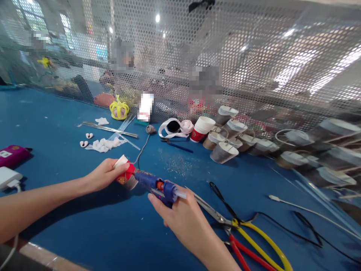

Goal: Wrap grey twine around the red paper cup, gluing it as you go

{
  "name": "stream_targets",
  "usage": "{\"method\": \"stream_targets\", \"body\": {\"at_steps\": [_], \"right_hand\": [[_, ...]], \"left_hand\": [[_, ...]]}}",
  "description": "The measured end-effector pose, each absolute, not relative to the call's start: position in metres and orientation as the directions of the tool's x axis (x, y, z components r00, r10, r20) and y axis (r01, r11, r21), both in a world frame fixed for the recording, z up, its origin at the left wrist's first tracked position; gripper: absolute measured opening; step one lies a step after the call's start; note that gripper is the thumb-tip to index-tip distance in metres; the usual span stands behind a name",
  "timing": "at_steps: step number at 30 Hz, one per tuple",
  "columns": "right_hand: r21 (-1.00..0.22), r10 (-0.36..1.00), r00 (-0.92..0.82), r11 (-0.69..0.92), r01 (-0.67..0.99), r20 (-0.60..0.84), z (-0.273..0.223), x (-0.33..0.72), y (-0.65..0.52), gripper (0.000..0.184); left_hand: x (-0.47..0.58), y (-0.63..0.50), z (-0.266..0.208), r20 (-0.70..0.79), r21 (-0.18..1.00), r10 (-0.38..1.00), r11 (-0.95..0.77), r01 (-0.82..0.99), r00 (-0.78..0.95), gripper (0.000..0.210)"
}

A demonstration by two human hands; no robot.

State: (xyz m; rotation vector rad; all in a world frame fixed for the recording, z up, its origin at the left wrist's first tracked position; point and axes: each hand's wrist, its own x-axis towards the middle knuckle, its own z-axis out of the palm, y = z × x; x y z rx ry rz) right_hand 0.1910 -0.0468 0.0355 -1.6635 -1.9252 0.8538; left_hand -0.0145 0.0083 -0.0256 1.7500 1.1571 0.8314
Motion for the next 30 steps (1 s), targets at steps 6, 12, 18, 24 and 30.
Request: {"method": "stream_targets", "body": {"at_steps": [6, 12, 18, 24, 30], "right_hand": [[-0.701, 0.986, -0.164, 0.098, 0.706, -0.028, 0.0334, 0.1895, -0.0480, 0.031], [-0.726, 0.983, -0.182, 0.117, 0.678, -0.012, 0.0315, 0.1904, -0.0480, 0.023], [-0.732, 0.983, -0.182, 0.100, 0.674, -0.033, 0.0324, 0.1882, -0.0468, 0.021], [-0.713, 0.980, -0.198, 0.153, 0.684, 0.020, 0.0322, 0.1879, -0.0478, 0.022], [-0.648, 0.971, -0.231, 0.212, 0.731, 0.058, 0.0288, 0.1907, -0.0496, 0.022]], "left_hand": [[-0.0139, 0.0086, -0.0254, 0.081, 0.909, 0.932, -0.215, 0.358, 0.354, 0.041], [-0.0130, 0.0083, -0.0238, 0.060, 0.904, 0.942, -0.191, 0.381, 0.330, 0.042], [-0.0131, 0.0098, -0.0250, 0.051, 0.919, 0.948, -0.167, 0.357, 0.313, 0.041], [-0.0127, 0.0095, -0.0263, 0.058, 0.924, 0.952, -0.166, 0.346, 0.301, 0.040], [-0.0115, 0.0090, -0.0255, 0.055, 0.926, 0.956, -0.156, 0.343, 0.287, 0.039]]}}
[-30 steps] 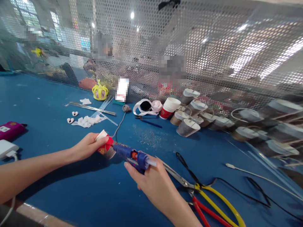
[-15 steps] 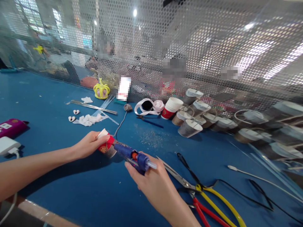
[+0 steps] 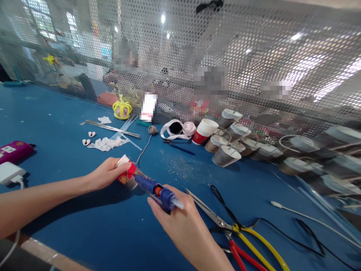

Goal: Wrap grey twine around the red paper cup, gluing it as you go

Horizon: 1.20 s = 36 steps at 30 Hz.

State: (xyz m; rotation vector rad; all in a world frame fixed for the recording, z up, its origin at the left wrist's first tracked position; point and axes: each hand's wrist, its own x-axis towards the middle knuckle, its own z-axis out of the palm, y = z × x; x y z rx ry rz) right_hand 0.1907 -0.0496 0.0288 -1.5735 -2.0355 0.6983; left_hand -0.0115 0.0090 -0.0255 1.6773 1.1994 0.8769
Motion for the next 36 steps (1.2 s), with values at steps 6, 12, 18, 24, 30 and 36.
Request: {"method": "stream_targets", "body": {"at_steps": [6, 12, 18, 24, 30, 36], "right_hand": [[-0.622, 0.963, -0.266, 0.239, 0.745, 0.050, 0.025, 0.193, -0.049, 0.021], [-0.621, 0.973, -0.229, 0.193, 0.759, 0.023, 0.025, 0.191, -0.052, 0.019], [-0.633, 0.966, -0.255, 0.217, 0.743, 0.031, 0.024, 0.191, -0.051, 0.020], [-0.629, 0.967, -0.253, 0.216, 0.747, 0.032, 0.020, 0.193, -0.052, 0.017], [-0.583, 0.948, -0.290, 0.312, 0.750, 0.134, 0.018, 0.195, -0.053, 0.016], [-0.538, 0.917, -0.327, 0.399, 0.743, 0.229, 0.014, 0.195, -0.054, 0.014]], "left_hand": [[-0.011, 0.010, -0.024, 0.050, 0.919, 0.961, -0.151, 0.365, 0.272, 0.038], [-0.011, 0.010, -0.025, 0.049, 0.924, 0.961, -0.148, 0.354, 0.274, 0.038], [-0.011, 0.011, -0.028, 0.046, 0.933, 0.961, -0.138, 0.332, 0.271, 0.036], [-0.009, 0.010, -0.024, 0.037, 0.937, 0.966, -0.123, 0.327, 0.258, 0.037], [-0.008, 0.009, -0.021, 0.031, 0.932, 0.969, -0.116, 0.344, 0.244, 0.037], [-0.009, 0.011, -0.024, 0.026, 0.932, 0.972, -0.109, 0.347, 0.235, 0.038]]}}
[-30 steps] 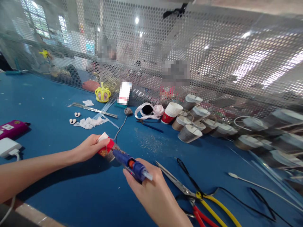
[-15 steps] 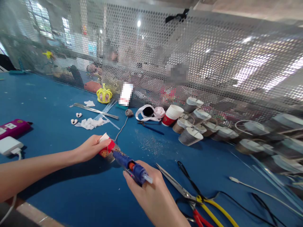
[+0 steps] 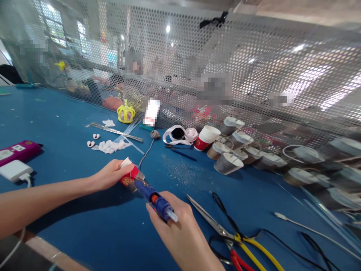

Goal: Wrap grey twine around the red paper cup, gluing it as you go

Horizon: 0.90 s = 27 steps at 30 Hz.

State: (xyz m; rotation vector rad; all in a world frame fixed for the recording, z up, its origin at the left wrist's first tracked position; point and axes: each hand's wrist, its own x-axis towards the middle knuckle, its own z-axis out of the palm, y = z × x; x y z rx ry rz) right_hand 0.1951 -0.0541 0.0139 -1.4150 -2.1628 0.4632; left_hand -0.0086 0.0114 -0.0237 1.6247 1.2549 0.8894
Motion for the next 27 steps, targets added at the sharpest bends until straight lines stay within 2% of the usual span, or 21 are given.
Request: {"method": "stream_targets", "body": {"at_steps": [9, 16, 23, 27], "right_hand": [[-0.531, 0.902, -0.363, 0.432, 0.729, 0.235, 0.0166, 0.1929, -0.0564, 0.015], [-0.520, 0.895, -0.423, 0.432, 0.737, 0.144, 0.0210, 0.1889, -0.0581, 0.018], [-0.509, 0.914, -0.364, 0.403, 0.761, 0.179, 0.0160, 0.1962, -0.0552, 0.012], [-0.508, 0.897, -0.405, 0.435, 0.744, 0.174, 0.0171, 0.1957, -0.0564, 0.012]], "left_hand": [[-0.0081, 0.0127, -0.0260, 0.038, 0.932, 0.977, -0.110, 0.345, 0.209, 0.041], [-0.0082, 0.0143, -0.0263, 0.012, 0.935, 0.978, -0.085, 0.345, 0.209, 0.040], [-0.0079, 0.0119, -0.0233, 0.021, 0.944, 0.976, -0.091, 0.317, 0.217, 0.038], [-0.0075, 0.0115, -0.0233, 0.017, 0.946, 0.976, -0.085, 0.313, 0.215, 0.038]]}}
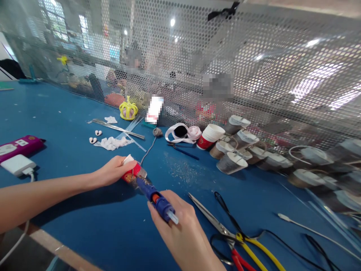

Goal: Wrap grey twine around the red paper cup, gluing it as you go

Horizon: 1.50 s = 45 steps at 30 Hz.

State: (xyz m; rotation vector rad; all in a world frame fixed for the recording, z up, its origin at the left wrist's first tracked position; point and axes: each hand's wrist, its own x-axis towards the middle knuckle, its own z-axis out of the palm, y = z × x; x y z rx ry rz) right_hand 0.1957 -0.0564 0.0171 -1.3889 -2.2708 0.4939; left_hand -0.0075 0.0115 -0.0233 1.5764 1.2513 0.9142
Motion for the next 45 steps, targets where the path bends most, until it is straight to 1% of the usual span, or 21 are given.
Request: {"method": "stream_targets", "body": {"at_steps": [4, 10, 16, 22, 25, 29, 33, 35, 38, 41, 45], "right_hand": [[-0.504, 0.886, -0.424, 0.458, 0.732, 0.189, 0.019, 0.193, -0.058, 0.017], [-0.505, 0.874, -0.427, 0.483, 0.715, 0.232, 0.016, 0.193, -0.057, 0.015], [-0.489, 0.868, -0.451, 0.492, 0.720, 0.210, 0.014, 0.194, -0.058, 0.014], [-0.462, 0.858, -0.449, 0.512, 0.724, 0.247, 0.014, 0.194, -0.058, 0.016], [-0.455, 0.851, -0.465, 0.523, 0.720, 0.242, 0.015, 0.193, -0.057, 0.015], [-0.454, 0.856, -0.444, 0.516, 0.726, 0.263, 0.016, 0.192, -0.058, 0.015], [-0.452, 0.858, -0.456, 0.512, 0.730, 0.236, 0.017, 0.192, -0.059, 0.016], [-0.470, 0.867, -0.438, 0.497, 0.730, 0.236, 0.017, 0.193, -0.058, 0.016], [-0.496, 0.899, -0.366, 0.437, 0.750, 0.238, 0.016, 0.195, -0.054, 0.016], [-0.532, 0.928, -0.293, 0.372, 0.760, 0.229, 0.015, 0.195, -0.051, 0.021], [-0.571, 0.941, -0.232, 0.334, 0.750, 0.246, 0.017, 0.192, -0.048, 0.025]], "left_hand": [[-0.007, 0.013, -0.025, 0.026, 0.939, 0.982, -0.088, 0.332, 0.186, 0.039], [-0.007, 0.014, -0.027, 0.028, 0.940, 0.982, -0.088, 0.329, 0.184, 0.039], [-0.006, 0.013, -0.027, 0.026, 0.939, 0.983, -0.087, 0.332, 0.182, 0.040], [-0.007, 0.013, -0.026, 0.036, 0.934, 0.984, -0.096, 0.344, 0.176, 0.039], [-0.007, 0.014, -0.027, 0.040, 0.934, 0.981, -0.104, 0.341, 0.192, 0.040], [-0.007, 0.015, -0.029, 0.025, 0.932, 0.981, -0.091, 0.350, 0.190, 0.042], [-0.007, 0.015, -0.029, 0.046, 0.926, 0.979, -0.117, 0.358, 0.201, 0.042], [-0.007, 0.014, -0.028, 0.050, 0.926, 0.979, -0.119, 0.358, 0.197, 0.042], [-0.007, 0.013, -0.026, 0.060, 0.927, 0.977, -0.131, 0.351, 0.205, 0.040], [-0.008, 0.011, -0.026, 0.071, 0.927, 0.969, -0.152, 0.342, 0.238, 0.039], [-0.009, 0.011, -0.029, 0.081, 0.926, 0.965, -0.165, 0.340, 0.250, 0.039]]}}
